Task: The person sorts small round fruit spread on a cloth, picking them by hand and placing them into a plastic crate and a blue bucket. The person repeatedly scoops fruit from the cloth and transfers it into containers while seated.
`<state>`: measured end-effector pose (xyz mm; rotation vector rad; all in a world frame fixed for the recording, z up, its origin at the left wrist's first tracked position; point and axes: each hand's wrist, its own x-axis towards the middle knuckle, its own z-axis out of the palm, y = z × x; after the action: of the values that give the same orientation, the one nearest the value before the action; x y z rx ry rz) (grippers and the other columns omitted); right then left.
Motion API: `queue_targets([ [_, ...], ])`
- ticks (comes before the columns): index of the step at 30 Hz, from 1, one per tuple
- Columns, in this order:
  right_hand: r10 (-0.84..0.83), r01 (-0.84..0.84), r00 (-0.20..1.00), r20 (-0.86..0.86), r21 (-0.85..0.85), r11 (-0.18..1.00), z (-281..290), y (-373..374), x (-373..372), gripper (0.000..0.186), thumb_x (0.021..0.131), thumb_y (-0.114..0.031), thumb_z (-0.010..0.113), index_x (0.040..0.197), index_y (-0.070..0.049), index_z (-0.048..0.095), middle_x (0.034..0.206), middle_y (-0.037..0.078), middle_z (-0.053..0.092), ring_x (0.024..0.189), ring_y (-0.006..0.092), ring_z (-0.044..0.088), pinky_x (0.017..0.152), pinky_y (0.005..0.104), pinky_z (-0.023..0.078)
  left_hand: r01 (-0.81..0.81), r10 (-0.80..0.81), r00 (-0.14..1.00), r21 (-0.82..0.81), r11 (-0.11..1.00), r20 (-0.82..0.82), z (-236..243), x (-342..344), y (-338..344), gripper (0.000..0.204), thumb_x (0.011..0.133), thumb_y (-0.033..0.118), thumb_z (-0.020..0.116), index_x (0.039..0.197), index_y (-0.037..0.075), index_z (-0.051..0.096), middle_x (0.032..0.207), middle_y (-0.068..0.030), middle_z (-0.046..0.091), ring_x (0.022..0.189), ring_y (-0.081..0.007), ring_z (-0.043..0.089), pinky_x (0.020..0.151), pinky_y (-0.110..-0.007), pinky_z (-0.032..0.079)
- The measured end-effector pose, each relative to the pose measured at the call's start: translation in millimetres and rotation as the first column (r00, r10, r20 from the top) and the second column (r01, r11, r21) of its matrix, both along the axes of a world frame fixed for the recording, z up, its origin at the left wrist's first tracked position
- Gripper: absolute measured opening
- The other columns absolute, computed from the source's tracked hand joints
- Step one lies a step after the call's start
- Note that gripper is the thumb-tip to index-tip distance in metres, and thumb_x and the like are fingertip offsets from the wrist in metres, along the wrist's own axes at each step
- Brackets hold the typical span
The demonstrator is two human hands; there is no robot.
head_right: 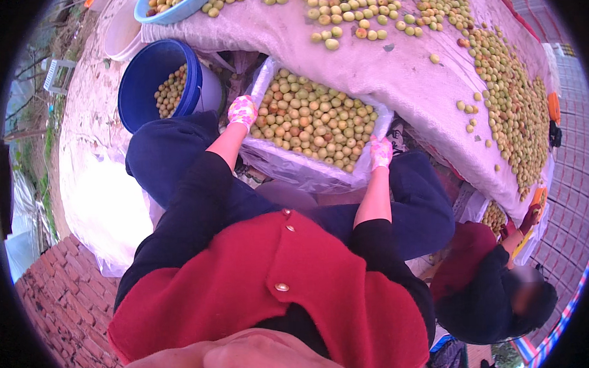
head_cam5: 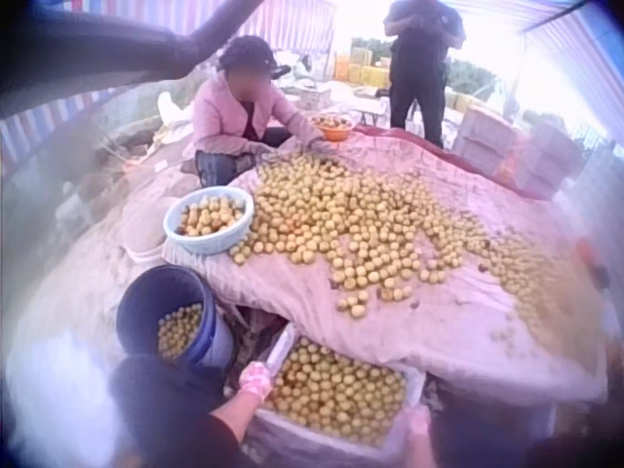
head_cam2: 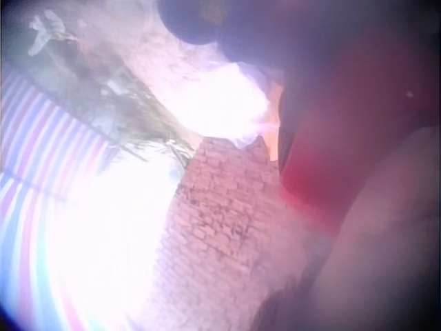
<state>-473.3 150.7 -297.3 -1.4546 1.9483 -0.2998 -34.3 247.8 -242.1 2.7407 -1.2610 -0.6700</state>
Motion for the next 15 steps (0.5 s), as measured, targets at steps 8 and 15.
queue_targets([
  [8, 0.272, -0.629, 0.746, -0.608, -0.510, 0.587, 61.3, -34.0, 86.3, 0.032, 0.085, -0.036, 0.066, 0.087, -0.004, 0.063, 0.092, 0.017, 0.064, 0.089, 0.0340, 0.064, 0.079, 0.0468, 0.051, 0.021, -0.023, 0.997, -0.026, 0.999, -0.069, -7.5, -8.8, 0.1, 0.025, 0.080, 0.018, 0.070, 0.102, 0.009, 0.073, 0.103, -0.0170, 0.071, 0.097, -0.0353, 0.070, 0.084, -0.045, 0.056],
  [15, 0.530, -0.607, 0.733, -0.426, -0.057, 0.793, 17.5, -38.4, 194.8, 0.043, 0.086, -0.042, 0.067, 0.109, -0.005, 0.065, 0.106, 0.020, 0.068, 0.102, 0.0370, 0.064, 0.086, 0.0505, 0.051, 0.008, -0.009, 0.999, -0.035, 0.999, -0.039, -5.2, -7.1, 2.6, 0.023, 0.081, 0.017, 0.066, 0.101, 0.008, 0.072, 0.099, -0.0183, 0.071, 0.095, -0.0363, 0.070, 0.083, -0.046, 0.056],
])
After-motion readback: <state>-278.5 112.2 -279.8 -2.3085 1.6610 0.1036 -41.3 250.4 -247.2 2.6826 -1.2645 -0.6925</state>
